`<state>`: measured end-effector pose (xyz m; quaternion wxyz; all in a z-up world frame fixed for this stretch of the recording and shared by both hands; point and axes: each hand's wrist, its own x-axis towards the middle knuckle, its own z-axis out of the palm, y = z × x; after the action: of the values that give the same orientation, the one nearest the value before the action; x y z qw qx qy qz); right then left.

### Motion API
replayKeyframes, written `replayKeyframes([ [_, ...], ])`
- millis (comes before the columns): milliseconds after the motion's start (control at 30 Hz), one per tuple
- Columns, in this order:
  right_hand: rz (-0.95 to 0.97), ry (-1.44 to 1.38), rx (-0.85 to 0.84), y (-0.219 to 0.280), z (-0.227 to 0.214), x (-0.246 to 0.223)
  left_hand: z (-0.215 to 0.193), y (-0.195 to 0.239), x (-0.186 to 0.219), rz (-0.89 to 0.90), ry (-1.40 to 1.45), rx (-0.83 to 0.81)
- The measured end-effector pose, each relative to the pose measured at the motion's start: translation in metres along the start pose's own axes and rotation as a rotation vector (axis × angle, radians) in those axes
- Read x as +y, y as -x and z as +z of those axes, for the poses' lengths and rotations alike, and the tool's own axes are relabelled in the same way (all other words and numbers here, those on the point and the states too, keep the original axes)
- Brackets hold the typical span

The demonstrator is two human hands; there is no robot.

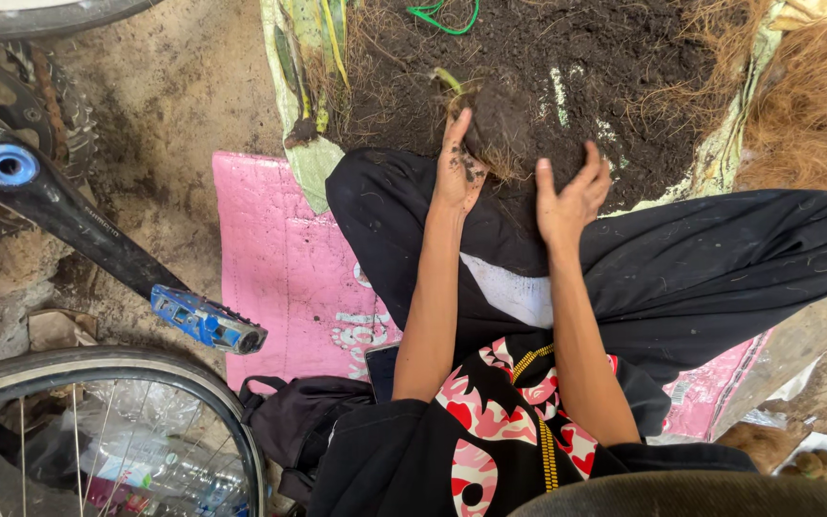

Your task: The person sits cross-legged on a mat and repeatedly packs soil around small seedlings by hand. They form compact soil balls around each seedling's roots and place them on a pile of soil.

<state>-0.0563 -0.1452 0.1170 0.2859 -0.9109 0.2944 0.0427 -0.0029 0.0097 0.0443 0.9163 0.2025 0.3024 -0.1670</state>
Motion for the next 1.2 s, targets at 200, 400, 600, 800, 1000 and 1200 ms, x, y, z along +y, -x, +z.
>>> replayKeyframes([
  [200, -0.172, 0.119, -0.091, 0.005, 0.024, -0.025, 0.002, 0.002, -0.001, 0.054, -0.105, -0.028],
  [400, -0.379, -0.110, -0.177, -0.013, 0.017, -0.019, 0.015, 0.008, 0.009, -0.030, 0.165, -0.275],
  [600, -0.005, -0.691, -0.403, -0.033, -0.014, -0.040, 0.029, 0.018, 0.016, 0.017, -0.127, -0.065],
  [800, -0.402, -0.586, -0.330, -0.016, -0.025, -0.087, 0.021, 0.012, 0.006, 0.063, -0.181, -0.078],
  [1000, -0.537, -0.299, -0.232, 0.022, -0.007, -0.106, 0.004, -0.001, -0.004, 0.112, -0.141, -0.017],
  [1200, -0.502, -0.256, -0.224, 0.032, -0.005, -0.105, 0.006, -0.004, -0.004, 0.081, -0.100, 0.132],
])
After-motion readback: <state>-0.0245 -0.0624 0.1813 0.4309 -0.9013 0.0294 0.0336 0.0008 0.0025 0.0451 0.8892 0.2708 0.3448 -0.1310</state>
